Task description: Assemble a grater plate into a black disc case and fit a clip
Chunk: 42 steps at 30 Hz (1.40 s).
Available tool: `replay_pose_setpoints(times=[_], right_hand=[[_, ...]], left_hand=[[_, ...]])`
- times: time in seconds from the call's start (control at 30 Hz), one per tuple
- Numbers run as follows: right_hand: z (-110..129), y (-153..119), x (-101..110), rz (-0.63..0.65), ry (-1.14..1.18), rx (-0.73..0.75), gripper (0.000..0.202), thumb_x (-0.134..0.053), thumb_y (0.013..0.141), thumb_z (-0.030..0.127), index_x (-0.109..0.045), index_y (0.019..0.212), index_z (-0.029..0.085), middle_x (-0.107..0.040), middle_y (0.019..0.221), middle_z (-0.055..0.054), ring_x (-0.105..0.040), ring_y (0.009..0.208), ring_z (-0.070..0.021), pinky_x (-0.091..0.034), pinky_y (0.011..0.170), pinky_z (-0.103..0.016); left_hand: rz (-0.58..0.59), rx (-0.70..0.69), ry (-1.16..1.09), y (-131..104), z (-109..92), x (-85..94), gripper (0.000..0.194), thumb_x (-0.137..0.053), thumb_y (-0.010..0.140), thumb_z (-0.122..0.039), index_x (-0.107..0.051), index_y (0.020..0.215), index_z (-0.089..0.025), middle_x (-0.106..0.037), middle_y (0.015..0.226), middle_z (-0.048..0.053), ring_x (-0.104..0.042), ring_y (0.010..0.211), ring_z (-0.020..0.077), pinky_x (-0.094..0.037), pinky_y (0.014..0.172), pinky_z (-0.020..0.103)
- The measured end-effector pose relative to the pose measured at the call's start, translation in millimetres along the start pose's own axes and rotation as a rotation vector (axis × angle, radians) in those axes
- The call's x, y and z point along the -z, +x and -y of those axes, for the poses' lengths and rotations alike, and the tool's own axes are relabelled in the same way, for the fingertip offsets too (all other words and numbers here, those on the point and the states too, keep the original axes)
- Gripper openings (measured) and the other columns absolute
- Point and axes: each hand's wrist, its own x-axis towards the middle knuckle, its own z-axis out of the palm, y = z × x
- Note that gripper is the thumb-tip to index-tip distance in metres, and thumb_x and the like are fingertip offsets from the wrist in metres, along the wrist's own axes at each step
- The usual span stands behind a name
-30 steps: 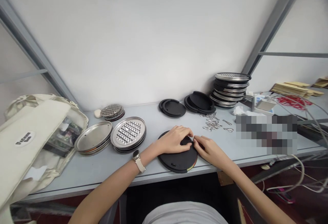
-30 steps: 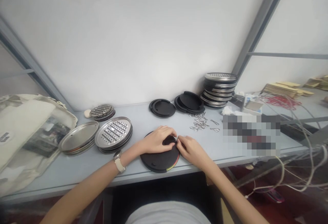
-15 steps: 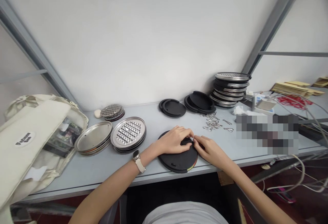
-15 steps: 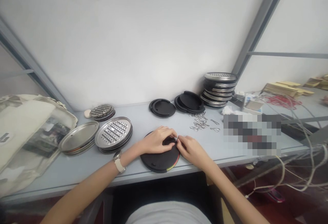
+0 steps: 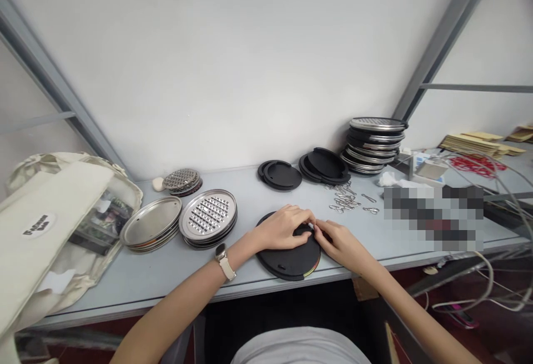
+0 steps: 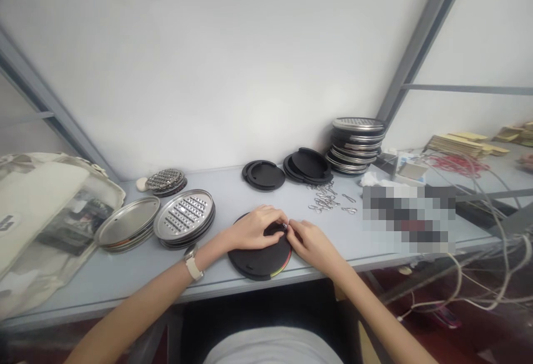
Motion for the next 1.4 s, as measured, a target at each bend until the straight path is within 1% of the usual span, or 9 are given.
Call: replay_pose_setpoints(times=[0.2, 0.83, 1.1, 1.4], right_hand=[[0.3, -0.4, 0.0, 0.000, -0.003, 0.004, 0.030, -0.031, 0.097, 0.029, -0.056, 0.083, 0.019, -0.060, 0.068, -0.003, -0.056, 0.062, -0.0177, -0.038, 0.059, -0.027], [2.2, 0.3, 1.5, 0.021, 0.014, -0.016, 0.030, -0.030, 0.097, 0.029, -0.057, 0.091, 0.018, -0.060, 0.071, -0.004, -0.057, 0.065, -0.0185, -0.039, 0.062, -0.028], [0.5, 0.1, -0.4, 0.021, 0.024, -0.017, 0.029, -0.031, 0.097, 0.028, -0.057, 0.090, 0.018, -0.060, 0.072, -0.004, -0.056, 0.065, -0.0183, -0.038, 0.062, -0.028], [0.1, 1.2, -1.0, 0.009, 0.017, -0.015, 0.028, -0.031, 0.097, 0.028, -0.056, 0.088, 0.019, -0.060, 0.070, -0.004, -0.056, 0.063, -0.0180, -0.038, 0.061, -0.028]], left_hand=[[-0.004, -0.006, 0.002, -0.1, 0.3, -0.3, 0.016, -0.052, 0.085, -0.018, -0.051, 0.101, -0.019, -0.063, 0.099, 0.006, -0.057, 0.096, 0.0204, -0.040, 0.093, 0.033], [-0.010, -0.026, 0.028, 0.0, 0.8, -1.4, 0.015, -0.051, 0.086, -0.018, -0.051, 0.101, -0.018, -0.062, 0.096, 0.006, -0.056, 0.093, 0.0194, -0.040, 0.092, 0.032], [-0.019, -0.032, 0.038, 0.0, 1.1, -1.9, 0.015, -0.052, 0.085, -0.017, -0.051, 0.100, -0.018, -0.062, 0.095, 0.005, -0.057, 0.091, 0.0189, -0.040, 0.091, 0.031], [-0.009, -0.023, 0.030, 0.0, 0.6, -0.8, 0.015, -0.053, 0.085, -0.017, -0.051, 0.100, -0.019, -0.062, 0.097, 0.005, -0.057, 0.094, 0.0195, -0.040, 0.092, 0.031]])
